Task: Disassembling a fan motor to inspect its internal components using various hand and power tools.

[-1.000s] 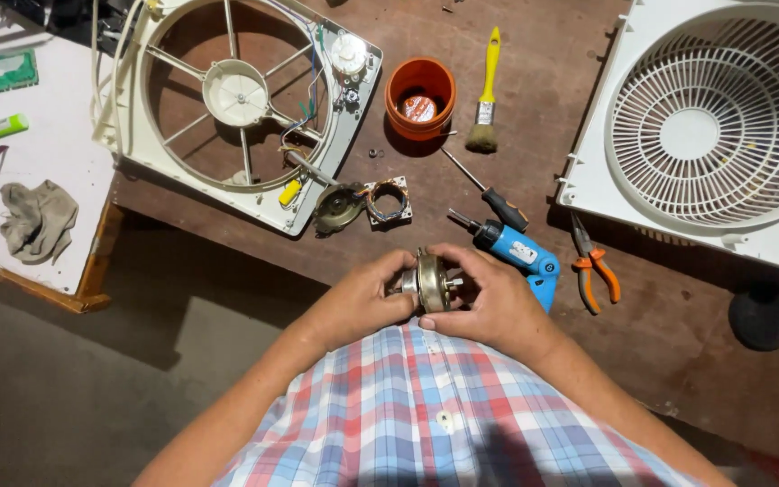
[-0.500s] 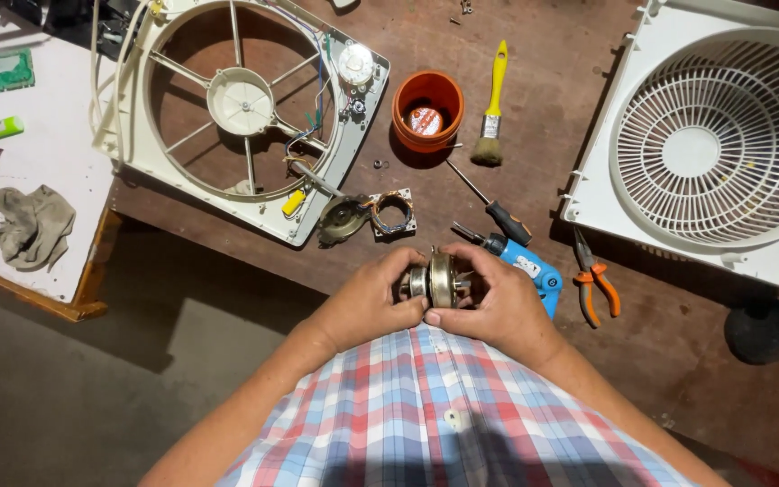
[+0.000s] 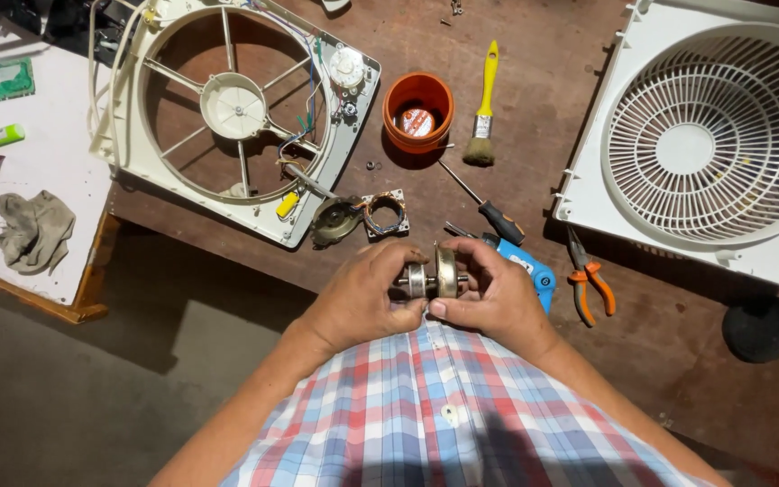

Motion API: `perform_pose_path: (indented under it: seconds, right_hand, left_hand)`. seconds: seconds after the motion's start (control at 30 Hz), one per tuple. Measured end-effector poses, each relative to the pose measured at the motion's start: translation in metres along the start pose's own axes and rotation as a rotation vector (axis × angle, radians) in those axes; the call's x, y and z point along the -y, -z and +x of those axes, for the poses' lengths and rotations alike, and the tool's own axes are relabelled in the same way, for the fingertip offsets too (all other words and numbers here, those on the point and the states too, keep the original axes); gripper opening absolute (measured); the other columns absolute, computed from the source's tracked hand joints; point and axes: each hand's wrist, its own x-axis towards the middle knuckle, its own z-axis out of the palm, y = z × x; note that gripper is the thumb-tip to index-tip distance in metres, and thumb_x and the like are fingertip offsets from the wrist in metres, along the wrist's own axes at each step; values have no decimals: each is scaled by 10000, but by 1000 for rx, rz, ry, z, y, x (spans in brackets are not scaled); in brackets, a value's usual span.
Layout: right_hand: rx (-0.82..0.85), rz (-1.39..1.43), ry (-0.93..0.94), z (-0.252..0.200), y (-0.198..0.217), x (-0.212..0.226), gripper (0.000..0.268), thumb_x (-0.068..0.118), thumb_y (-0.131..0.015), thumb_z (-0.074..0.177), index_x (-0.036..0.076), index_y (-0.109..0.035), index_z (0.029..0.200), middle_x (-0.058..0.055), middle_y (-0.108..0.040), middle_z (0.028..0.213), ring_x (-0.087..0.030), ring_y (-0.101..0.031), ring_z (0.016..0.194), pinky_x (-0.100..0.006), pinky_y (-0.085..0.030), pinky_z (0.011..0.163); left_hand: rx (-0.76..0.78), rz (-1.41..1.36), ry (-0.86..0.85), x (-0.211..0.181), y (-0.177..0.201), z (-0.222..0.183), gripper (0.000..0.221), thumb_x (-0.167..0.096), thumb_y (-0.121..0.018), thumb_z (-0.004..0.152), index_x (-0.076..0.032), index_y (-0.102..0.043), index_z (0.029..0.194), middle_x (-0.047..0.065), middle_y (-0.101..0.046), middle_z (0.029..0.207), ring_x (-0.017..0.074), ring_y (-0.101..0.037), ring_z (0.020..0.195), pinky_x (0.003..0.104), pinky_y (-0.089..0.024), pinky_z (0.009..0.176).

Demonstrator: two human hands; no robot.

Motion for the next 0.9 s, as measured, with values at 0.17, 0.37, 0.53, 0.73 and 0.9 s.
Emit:
perform_pose_path:
  seconds: [0.17,0.37,0.53,0.73,0.9]
  right_hand:
    - [46,-167,9,2,1,20,1000,161,-1144,674,53,-695,1560,-262,-811,1340,-323,-838,1104,-425,-755,916]
    - [150,-172,26,2,-3,14,1015,164,-1150,675,91,-656,1559,-242,-788,1374,-320,-819,1110,-423,-763,897]
    - [145,-178,58,-6,-1,10,983,77,-1141,671,58,-674,1536,-275,-818,1302,-298,-817,1019,-428,-764,830]
    - [4,-49,47,22,18,-24,951,-55,-1057,742,36,-607,1575,-234,-780,1314,-258,-772,1009,-393,-735,871]
    - [-24,-108,-64,84,9,-13,1027,24,-1062,762,-17,-556,1654,-250,-758,1285,-251,-788,994,-380,-736,874]
  left_hand:
    - [130,-70,146,-18,14,7,603,-290,-918,865,-127,-675,1392,203,-777,1235,511,-805,1143,581,-667,930]
    - [268,-125,181,-28,19,10,435,-295,-881,989,-39,-711,1296,235,-749,1115,481,-793,1053,542,-656,886]
    - [294,-340,473,3,11,-1,207,-282,-817,981,-78,-798,1013,109,-717,721,232,-648,694,419,-540,629]
    - [90,-913,734,41,33,-18,239,-246,-703,1033,-15,-761,1043,150,-638,755,172,-490,650,283,-389,548]
    - [-27,-1055,829,80,-15,-8,186,-236,-721,1050,-74,-734,1141,86,-605,786,189,-643,657,341,-590,611]
